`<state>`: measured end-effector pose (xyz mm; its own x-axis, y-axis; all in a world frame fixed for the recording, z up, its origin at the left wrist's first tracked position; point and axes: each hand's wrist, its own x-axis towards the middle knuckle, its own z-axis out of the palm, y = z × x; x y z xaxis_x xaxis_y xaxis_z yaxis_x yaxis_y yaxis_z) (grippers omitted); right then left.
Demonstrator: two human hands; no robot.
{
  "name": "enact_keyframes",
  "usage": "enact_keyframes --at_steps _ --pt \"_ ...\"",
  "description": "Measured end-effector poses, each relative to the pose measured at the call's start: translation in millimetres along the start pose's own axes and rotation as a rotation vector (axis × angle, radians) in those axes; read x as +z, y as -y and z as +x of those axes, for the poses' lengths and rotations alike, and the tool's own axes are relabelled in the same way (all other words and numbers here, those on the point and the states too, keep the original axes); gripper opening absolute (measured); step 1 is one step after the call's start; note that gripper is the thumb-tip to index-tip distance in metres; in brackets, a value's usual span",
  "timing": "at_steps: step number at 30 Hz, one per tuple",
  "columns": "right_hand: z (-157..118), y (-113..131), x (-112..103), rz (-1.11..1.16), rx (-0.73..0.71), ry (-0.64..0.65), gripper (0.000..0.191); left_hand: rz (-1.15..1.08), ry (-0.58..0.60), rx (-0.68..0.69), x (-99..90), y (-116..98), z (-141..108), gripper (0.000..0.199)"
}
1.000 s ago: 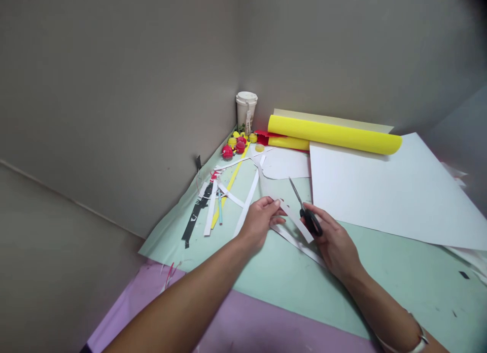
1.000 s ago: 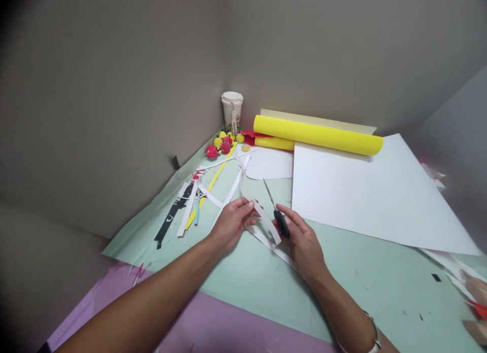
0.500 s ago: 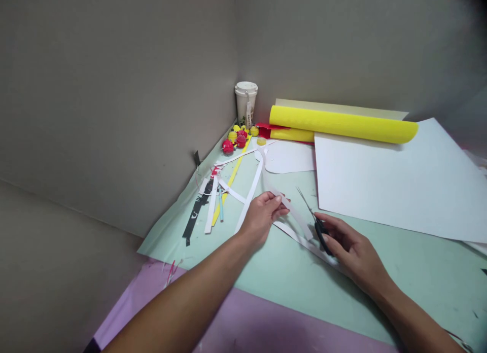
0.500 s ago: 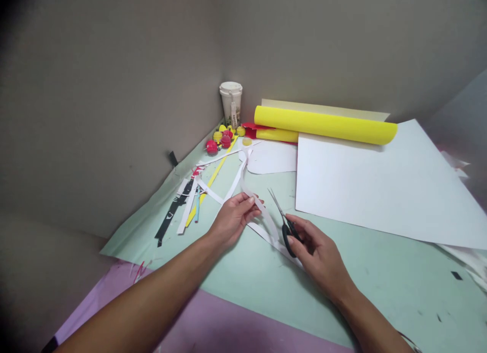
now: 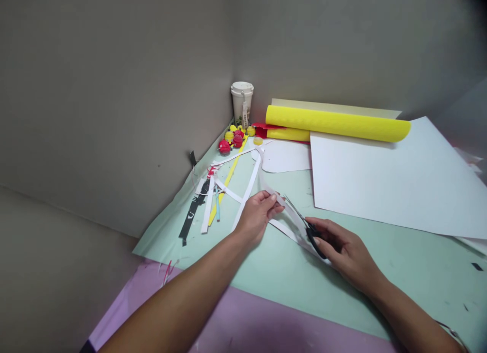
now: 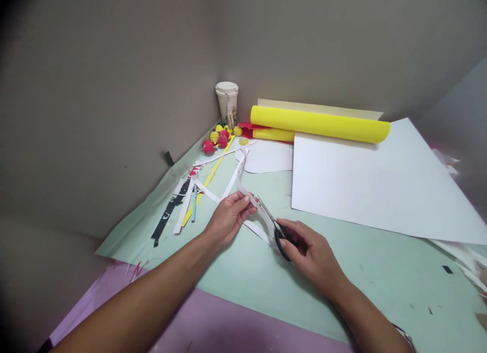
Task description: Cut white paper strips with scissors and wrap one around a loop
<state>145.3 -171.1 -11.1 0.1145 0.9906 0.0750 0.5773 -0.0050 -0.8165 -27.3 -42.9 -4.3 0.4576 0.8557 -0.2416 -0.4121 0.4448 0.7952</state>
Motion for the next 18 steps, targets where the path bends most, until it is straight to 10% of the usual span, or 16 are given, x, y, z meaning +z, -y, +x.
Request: enact_keyframes --at_steps 18 --pt "-1.0 0.0 0.2 -0.103 -0.098 0.027 0.034 0.015 -0.004 0.001 0.5 0.7 -0.3 0.006"
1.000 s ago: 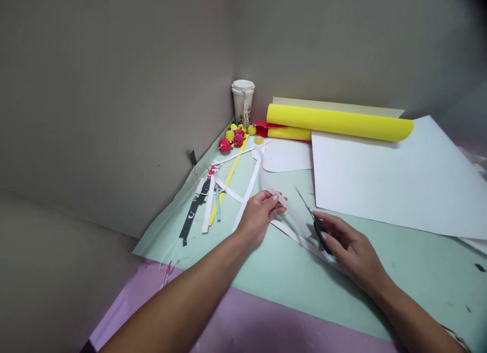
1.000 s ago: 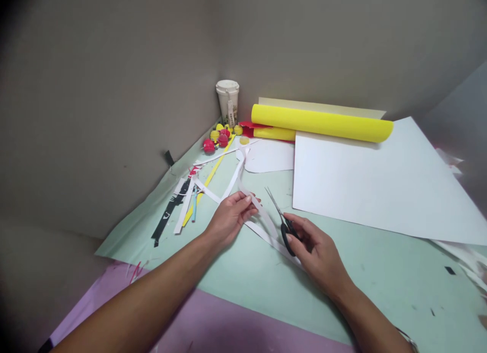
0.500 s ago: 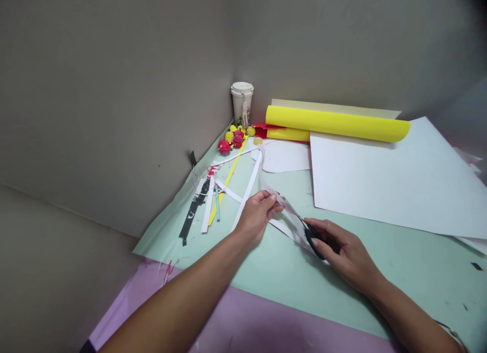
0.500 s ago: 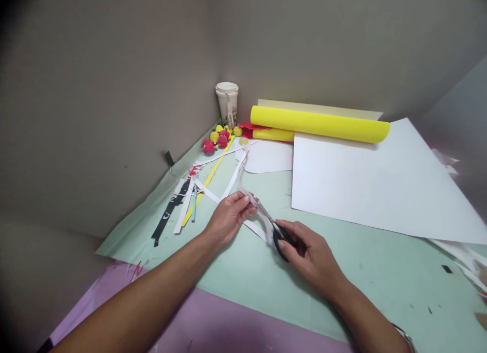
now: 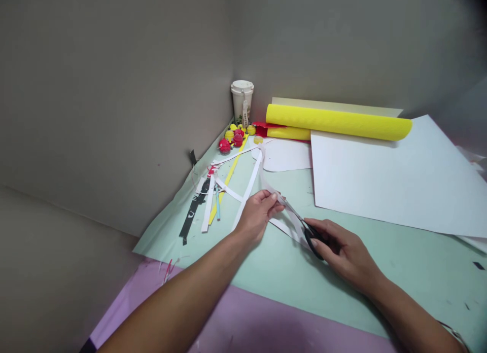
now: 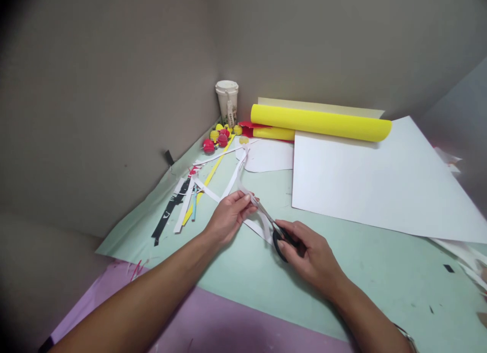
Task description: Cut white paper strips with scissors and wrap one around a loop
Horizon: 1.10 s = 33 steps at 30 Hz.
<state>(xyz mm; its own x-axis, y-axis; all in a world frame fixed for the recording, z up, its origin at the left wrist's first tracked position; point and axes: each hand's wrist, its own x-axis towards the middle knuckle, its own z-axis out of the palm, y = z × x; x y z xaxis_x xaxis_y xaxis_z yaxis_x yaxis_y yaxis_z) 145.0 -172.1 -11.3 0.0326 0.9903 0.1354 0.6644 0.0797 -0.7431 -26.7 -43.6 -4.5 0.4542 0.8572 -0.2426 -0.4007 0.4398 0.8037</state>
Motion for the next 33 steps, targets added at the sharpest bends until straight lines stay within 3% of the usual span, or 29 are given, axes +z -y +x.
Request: enact_keyframes --at_steps 14,33 --pt "-0.1 -3.6 2.0 -0.042 -0.070 -0.009 0.037 0.004 0.010 -0.008 0.7 -0.1 -0.8 0.006" --pt "0.9 1.6 -0.4 -0.049 -0.036 -0.010 0.035 0.009 0.053 -0.018 0.6 1.4 -1.4 0.009"
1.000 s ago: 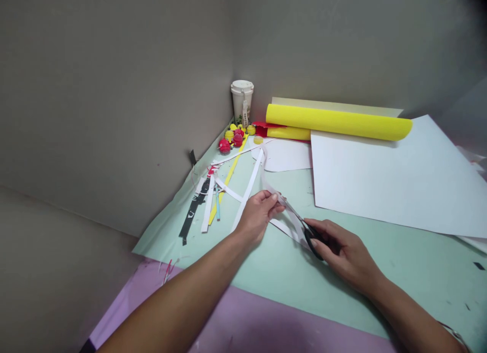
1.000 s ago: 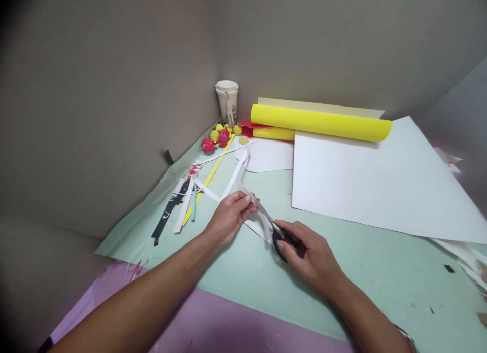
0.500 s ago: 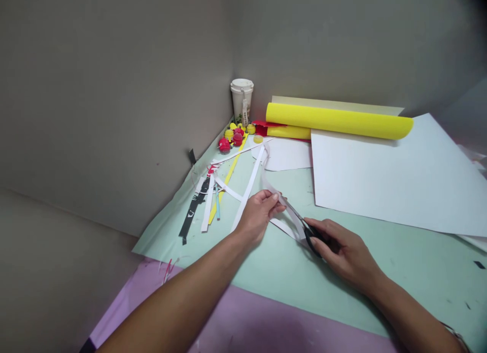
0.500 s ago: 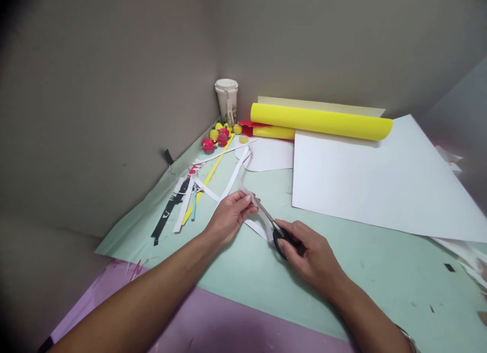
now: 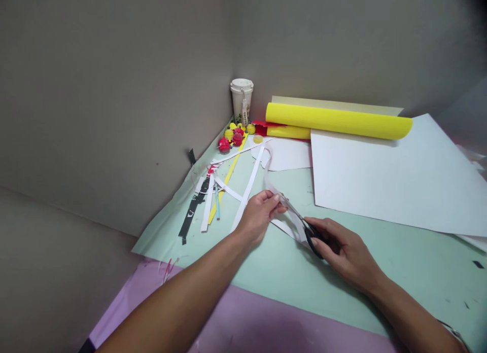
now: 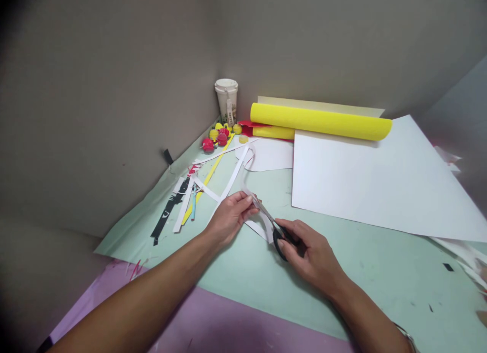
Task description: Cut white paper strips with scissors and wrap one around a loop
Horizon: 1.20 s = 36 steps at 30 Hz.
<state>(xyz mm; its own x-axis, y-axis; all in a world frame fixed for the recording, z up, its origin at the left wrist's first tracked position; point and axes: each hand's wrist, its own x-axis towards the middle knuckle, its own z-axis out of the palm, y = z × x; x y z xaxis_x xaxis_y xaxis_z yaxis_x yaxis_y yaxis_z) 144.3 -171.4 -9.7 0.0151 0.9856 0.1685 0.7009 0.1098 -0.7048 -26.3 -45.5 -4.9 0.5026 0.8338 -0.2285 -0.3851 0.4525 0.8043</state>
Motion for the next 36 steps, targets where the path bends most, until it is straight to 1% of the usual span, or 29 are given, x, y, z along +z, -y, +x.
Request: enact_keyframes --at_steps 6,13,22,27,32,36 --pt "0.0 -1.6 1.8 -0.039 -0.061 -0.013 0.037 0.013 0.016 0.003 -1.3 2.4 -0.3 0.010" --pt "-0.1 -2.4 2.3 -0.063 -0.073 -0.014 0.038 -0.007 0.008 0.012 -1.2 3.7 0.0 0.014" --pt "-0.3 -0.5 1.9 -0.024 -0.026 -0.030 0.037 -0.005 0.012 0.013 0.2 2.0 -0.7 0.009" --pt "-0.2 0.7 -2.3 -0.019 -0.008 -0.045 0.035 0.005 -0.017 0.040 -1.1 1.1 0.2 0.012" --pt "-0.7 -1.3 -3.2 -0.008 -0.010 -0.009 0.034 0.026 -0.049 0.080 -3.3 1.1 2.5 0.016" --pt "-1.3 -3.0 -2.1 0.006 -0.018 0.023 0.035 0.025 -0.062 0.092 -2.9 0.4 2.3 0.015"
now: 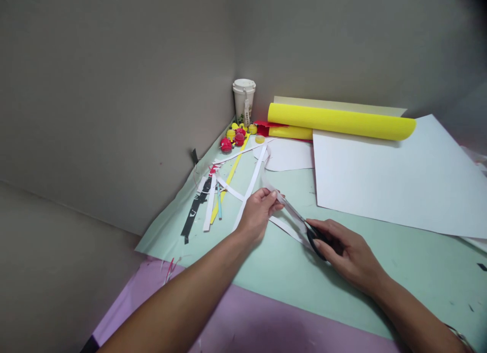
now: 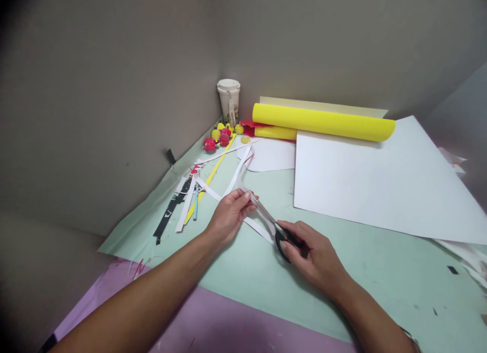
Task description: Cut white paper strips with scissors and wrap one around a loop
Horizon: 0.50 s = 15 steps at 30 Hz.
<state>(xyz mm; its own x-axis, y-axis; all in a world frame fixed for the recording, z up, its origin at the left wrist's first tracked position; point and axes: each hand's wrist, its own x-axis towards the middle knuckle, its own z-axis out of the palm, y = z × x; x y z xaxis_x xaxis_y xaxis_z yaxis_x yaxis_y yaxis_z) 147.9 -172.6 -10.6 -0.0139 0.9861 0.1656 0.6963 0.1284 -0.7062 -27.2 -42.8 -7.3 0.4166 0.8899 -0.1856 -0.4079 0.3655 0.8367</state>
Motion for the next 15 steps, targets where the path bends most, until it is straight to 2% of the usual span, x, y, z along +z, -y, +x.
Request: enact_keyframes --at_steps 15 --pt "-0.4 -3.6 2.5 -0.006 -0.007 0.005 0.037 -0.009 0.005 -0.044 1.5 -0.1 -0.5 0.012"
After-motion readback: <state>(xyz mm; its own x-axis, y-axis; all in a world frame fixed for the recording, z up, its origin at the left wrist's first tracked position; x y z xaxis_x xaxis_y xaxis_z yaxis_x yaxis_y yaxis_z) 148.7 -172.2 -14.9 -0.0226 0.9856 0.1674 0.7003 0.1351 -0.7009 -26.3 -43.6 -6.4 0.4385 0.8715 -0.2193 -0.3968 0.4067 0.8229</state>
